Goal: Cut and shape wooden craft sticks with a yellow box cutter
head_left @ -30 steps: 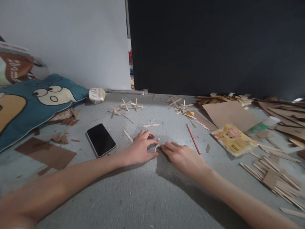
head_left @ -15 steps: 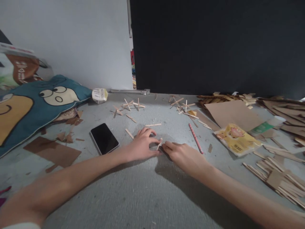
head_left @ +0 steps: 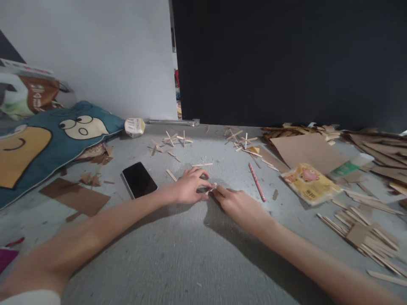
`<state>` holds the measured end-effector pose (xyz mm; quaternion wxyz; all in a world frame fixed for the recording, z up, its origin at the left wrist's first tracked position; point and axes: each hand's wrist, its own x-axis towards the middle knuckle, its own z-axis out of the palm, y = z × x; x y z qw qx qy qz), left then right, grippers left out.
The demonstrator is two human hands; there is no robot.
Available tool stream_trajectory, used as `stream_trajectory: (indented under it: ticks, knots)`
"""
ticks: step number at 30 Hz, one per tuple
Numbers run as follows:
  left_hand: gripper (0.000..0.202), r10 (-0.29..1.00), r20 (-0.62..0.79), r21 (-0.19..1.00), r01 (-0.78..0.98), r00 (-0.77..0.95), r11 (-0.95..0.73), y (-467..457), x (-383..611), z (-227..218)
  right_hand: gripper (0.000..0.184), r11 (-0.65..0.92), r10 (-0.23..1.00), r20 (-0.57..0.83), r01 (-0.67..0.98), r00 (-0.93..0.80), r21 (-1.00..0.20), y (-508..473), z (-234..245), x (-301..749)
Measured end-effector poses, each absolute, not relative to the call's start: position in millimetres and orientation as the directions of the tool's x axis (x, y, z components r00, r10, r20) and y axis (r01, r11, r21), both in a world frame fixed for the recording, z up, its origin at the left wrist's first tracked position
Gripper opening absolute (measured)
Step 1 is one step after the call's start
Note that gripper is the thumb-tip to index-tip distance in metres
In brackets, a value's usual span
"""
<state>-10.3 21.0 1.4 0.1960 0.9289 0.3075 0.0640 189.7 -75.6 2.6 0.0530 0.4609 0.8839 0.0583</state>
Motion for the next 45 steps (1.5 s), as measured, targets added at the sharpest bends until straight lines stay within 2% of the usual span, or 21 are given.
stream_trajectory:
  ticks: [4,6,9,13,19,24,32,40,42,45]
  knots:
    - [0.023,0.664,0.113,0.322,0.605,0.739,-0.728,2,-12,0,0.036,0.555,0.829,-0.045,0.809,-0.558,0.193,-78,1,184]
    - [0.022,0.673,0.132,0.214,0.642,0.727,-0.736,-10,-13,1,0.033,0.541,0.837,-0.05,0.811,-0.545,0.224,-79,0,182]
    - [0.03,0.733,0.01,0.092,0.729,0.68,-0.678,-22,-9,10,0.032,0.536,0.839,-0.048,0.807,-0.542,0.25,-79,-2,180]
    - [0.031,0.731,-0.141,-0.017,0.737,0.667,-0.676,-23,0,21,0.034,0.534,0.84,-0.045,0.808,-0.541,0.249,-78,-2,179]
    - [0.025,0.742,-0.17,-0.169,0.723,0.648,-0.67,-22,8,15,0.035,0.533,0.843,-0.077,0.805,-0.533,0.259,-80,5,174]
    - [0.027,0.752,-0.156,-0.211,0.722,0.64,-0.658,-30,13,11,0.035,0.5,0.864,-0.074,0.83,-0.498,0.248,-82,6,168]
    - [0.025,0.714,-0.143,-0.172,0.693,0.686,-0.7,-28,14,9,0.03,0.475,0.879,-0.089,0.847,-0.468,0.237,-83,7,164]
    - [0.024,0.708,-0.106,-0.058,0.706,0.698,-0.705,-22,12,5,0.032,0.491,0.871,-0.093,0.848,-0.482,0.198,-83,9,168]
    - [0.026,0.711,-0.078,0.022,0.714,0.699,-0.7,-18,8,7,0.031,0.494,0.869,-0.086,0.849,-0.487,0.188,-82,8,169]
    - [0.03,0.728,-0.034,0.242,0.712,0.685,-0.659,-9,1,10,0.031,0.494,0.87,-0.08,0.854,-0.487,0.166,-81,4,171]
